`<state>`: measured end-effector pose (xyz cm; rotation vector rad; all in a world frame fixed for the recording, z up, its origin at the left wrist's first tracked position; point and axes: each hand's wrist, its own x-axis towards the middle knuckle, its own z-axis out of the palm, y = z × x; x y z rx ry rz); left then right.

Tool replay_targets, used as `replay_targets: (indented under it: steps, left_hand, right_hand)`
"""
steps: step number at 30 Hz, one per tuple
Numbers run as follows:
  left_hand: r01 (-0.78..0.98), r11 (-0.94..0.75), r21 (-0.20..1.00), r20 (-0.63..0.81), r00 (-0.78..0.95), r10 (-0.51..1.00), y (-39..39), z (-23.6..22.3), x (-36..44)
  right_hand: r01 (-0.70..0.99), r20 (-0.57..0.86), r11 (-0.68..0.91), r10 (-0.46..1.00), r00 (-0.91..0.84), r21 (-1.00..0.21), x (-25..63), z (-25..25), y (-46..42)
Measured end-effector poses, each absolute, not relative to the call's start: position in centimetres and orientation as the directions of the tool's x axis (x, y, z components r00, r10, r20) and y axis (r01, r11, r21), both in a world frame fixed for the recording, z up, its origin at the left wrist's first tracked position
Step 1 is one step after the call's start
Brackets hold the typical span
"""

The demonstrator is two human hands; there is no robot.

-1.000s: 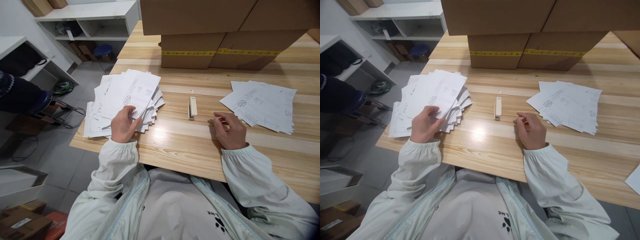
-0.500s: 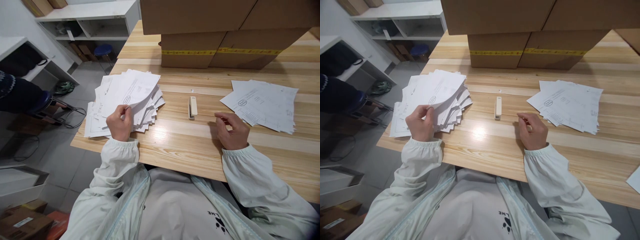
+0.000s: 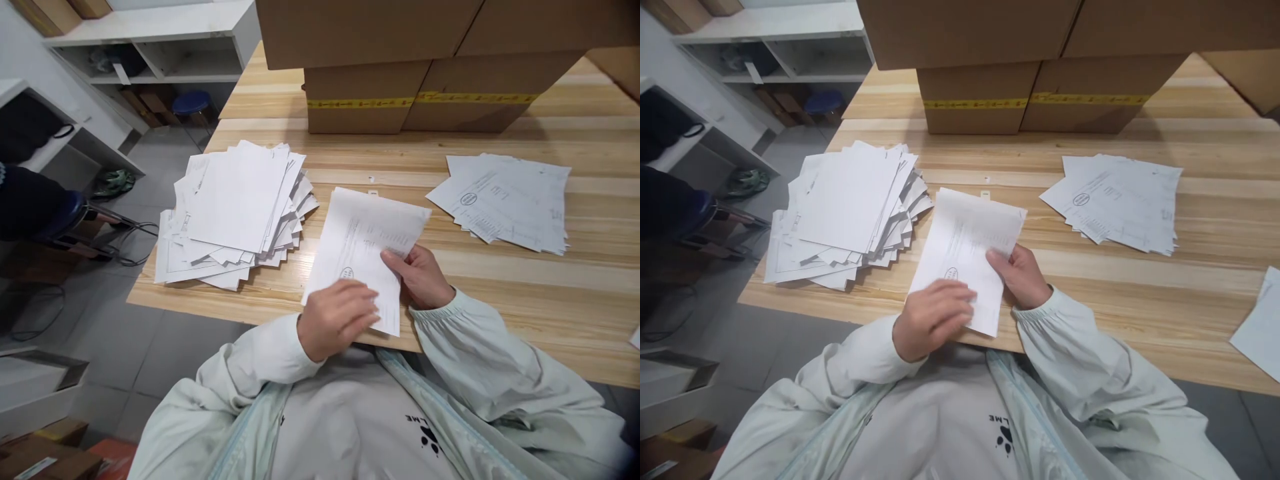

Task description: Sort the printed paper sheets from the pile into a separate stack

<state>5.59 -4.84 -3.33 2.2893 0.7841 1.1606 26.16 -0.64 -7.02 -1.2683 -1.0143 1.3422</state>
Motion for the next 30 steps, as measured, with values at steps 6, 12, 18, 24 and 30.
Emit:
replay_targets:
  steps: [6, 12, 18, 24, 30]
  left_hand:
    - [0.18, -0.277, 0.944, 0.285, -0.019, 0.958, 1.1, -2.8, 4.6]
    - [0.041, -0.193, 0.98, 0.191, 0.037, 0.981, 3.0, -4.7, 5.6]
    - [0.185, -0.2, 0.962, 0.204, -0.003, 0.979, 2.2, -5.5, 5.4]
    - [0.217, -0.238, 0.947, 0.247, -0.015, 0.969, 1.8, -4.8, 5.5]
    - [-0.128, 0.04, 0.991, -0.031, 0.074, 0.997, 2.1, -4.3, 5.1]
  right_hand:
    - [-0.108, -0.137, -0.126, 0.985, 0.105, -0.986, 28.7, -6.8, -0.2]
    - [-0.071, -0.178, -0.181, 0.983, -0.041, -0.981, 28.5, -6.8, -0.7]
    - [-0.068, -0.217, -0.223, 0.973, -0.082, -0.973, 28.4, -6.8, -1.0]
    - [-0.099, -0.213, -0.22, 0.974, -0.073, -0.971, 28.5, -6.7, -1.0]
    - [-0.11, -0.189, -0.194, 0.98, -0.055, -0.975, 28.4, -6.5, -1.0]
